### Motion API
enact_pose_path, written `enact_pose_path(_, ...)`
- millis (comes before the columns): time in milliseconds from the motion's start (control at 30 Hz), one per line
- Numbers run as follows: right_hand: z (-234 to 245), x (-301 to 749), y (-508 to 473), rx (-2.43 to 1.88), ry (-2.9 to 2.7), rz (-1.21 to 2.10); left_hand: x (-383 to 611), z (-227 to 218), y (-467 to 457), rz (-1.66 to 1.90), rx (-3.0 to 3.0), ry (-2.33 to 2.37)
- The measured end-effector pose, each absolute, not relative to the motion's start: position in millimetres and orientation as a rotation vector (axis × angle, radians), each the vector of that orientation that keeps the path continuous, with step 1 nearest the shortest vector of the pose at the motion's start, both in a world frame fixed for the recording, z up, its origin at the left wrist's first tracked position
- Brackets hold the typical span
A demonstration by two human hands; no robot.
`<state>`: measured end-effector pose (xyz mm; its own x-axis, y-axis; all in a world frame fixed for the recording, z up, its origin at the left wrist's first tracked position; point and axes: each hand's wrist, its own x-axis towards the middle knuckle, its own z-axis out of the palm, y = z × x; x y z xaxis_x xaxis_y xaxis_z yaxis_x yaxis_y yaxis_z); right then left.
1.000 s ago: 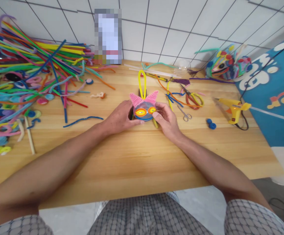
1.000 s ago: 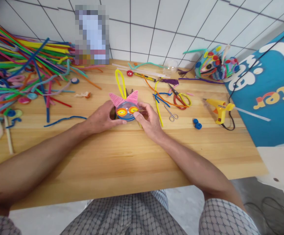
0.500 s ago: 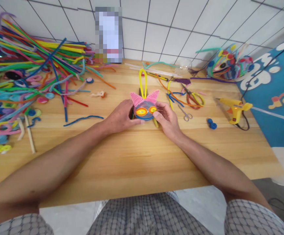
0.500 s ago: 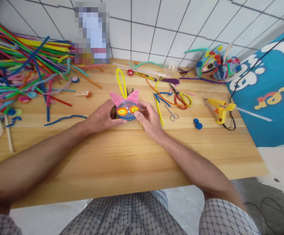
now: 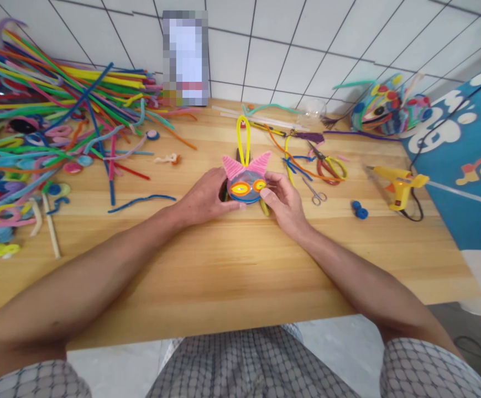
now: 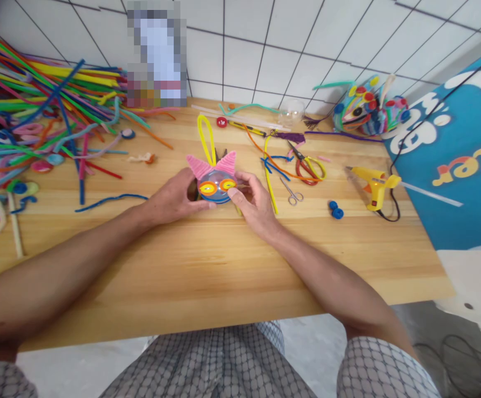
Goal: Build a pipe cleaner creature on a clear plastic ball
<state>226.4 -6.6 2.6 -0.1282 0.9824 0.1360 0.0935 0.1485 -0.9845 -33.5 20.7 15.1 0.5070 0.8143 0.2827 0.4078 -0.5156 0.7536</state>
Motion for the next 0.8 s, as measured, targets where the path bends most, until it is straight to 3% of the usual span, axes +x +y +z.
enact_pose_path(800, 1.9, 227.4, -5.9, -1.102, -1.462, 1.130, -34.4, 11.6, 21.6, 0.891, 2.153, 0.970)
